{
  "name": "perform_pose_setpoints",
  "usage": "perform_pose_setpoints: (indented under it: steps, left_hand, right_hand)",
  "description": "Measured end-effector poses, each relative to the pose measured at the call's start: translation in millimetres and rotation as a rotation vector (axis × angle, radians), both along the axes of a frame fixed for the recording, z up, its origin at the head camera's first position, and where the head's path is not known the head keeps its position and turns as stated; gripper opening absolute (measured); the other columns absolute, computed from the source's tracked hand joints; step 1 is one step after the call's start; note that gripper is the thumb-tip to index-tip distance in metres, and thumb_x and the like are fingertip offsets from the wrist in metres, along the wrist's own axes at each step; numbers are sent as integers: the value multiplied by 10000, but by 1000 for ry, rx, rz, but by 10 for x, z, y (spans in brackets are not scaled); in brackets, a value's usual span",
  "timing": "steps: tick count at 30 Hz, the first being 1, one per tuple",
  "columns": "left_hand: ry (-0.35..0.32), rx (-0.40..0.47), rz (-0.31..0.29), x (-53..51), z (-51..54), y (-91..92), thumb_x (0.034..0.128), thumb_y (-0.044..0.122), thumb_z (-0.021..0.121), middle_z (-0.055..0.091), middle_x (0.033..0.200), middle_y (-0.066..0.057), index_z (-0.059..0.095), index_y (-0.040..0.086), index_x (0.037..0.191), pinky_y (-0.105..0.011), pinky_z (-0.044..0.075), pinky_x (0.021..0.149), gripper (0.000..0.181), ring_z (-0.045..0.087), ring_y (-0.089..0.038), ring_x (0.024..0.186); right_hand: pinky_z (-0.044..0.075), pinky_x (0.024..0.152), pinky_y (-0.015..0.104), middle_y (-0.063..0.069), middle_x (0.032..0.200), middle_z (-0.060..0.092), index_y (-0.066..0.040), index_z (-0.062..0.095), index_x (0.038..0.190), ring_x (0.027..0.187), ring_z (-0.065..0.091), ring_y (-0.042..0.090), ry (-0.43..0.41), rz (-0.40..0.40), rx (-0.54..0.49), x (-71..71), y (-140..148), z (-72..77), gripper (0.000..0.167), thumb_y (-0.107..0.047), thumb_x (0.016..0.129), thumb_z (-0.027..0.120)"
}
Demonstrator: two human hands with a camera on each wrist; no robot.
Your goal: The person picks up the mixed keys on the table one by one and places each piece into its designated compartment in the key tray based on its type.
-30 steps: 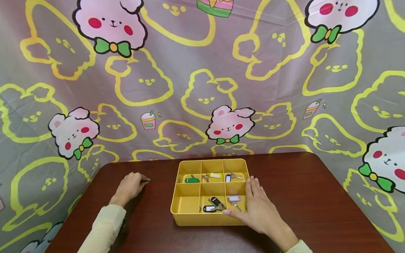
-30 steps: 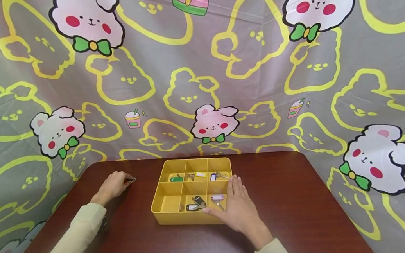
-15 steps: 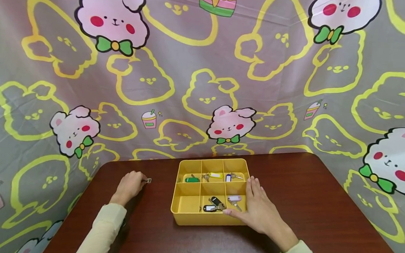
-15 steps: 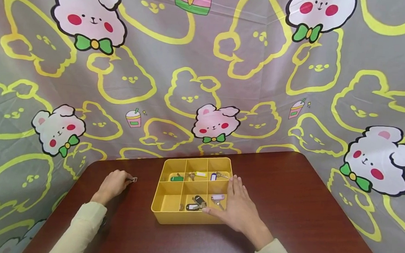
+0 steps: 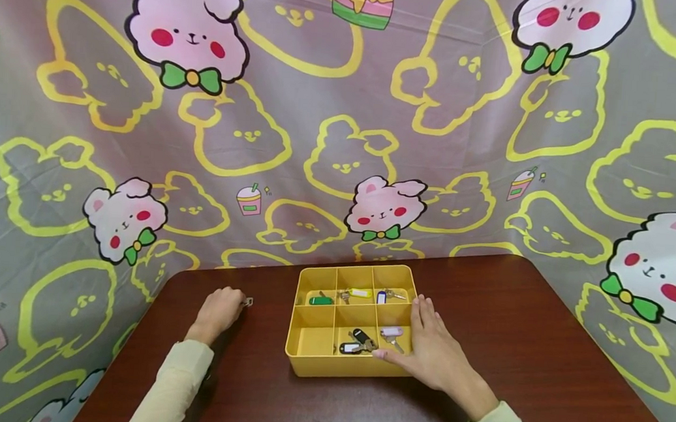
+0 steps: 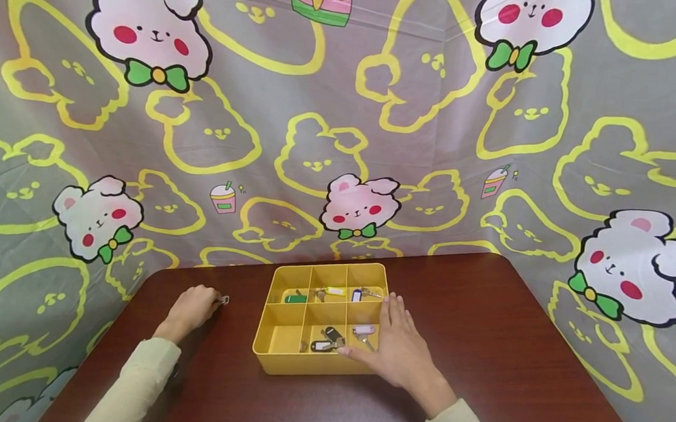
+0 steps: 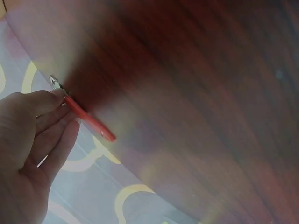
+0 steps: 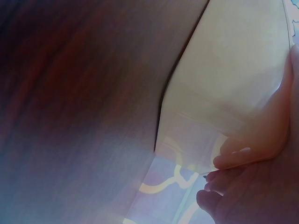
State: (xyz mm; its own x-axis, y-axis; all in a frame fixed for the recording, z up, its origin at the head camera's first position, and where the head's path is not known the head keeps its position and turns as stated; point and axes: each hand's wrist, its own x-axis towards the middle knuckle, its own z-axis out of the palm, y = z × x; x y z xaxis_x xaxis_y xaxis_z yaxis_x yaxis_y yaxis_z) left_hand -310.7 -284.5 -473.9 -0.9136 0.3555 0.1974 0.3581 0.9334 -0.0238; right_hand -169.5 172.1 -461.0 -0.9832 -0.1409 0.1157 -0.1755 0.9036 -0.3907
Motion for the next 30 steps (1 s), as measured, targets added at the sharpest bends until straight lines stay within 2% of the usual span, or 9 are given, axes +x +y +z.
perform_pose_setpoints:
  steps: [7, 12, 25, 30]
  left_hand:
    - [64, -55, -53, 19, 9, 47, 915, 29, 733, 701, 677, -115, 661, 94, 653, -475, 570, 541, 279, 668, -311, 592]
    - [49, -80, -44, 33, 22, 44, 911, 32, 736, 707, 688, -111, 668, 90, 672, -458, 566, 531, 255, 672, -305, 594]
    - [27, -2, -7, 34, 55, -15, 898, 28, 709, 669, 657, -71, 689, 109, 707, -418, 524, 508, 209, 609, -225, 559]
    - [27, 75, -8, 45, 69, -30, 868, 5, 722, 755, 778, -85, 758, 88, 807, -422, 563, 560, 110, 664, -229, 626]
  right_hand:
    - [286, 1298, 571, 315, 1718, 187, 121, 230, 1614, 1622, 190, 460, 10, -3, -4, 4, 4, 10, 1377, -947, 796, 524]
    - [291, 1294, 577, 314, 1718, 187, 118, 225, 1616, 1618, 202, 464, 8, -2, -6, 2, -3, -1, 1375, -942, 796, 531]
    - [288, 1298, 572, 312, 1717, 196, 120, 234, 1613, 1616, 211, 462, 2, -1, -4, 6, -17, 32, 1384, -951, 788, 528]
    - [291, 1296, 573, 316, 1716, 193, 119, 231, 1615, 1615, 213, 465, 1, -1, -1, 7, -15, 29, 1381, -948, 791, 530]
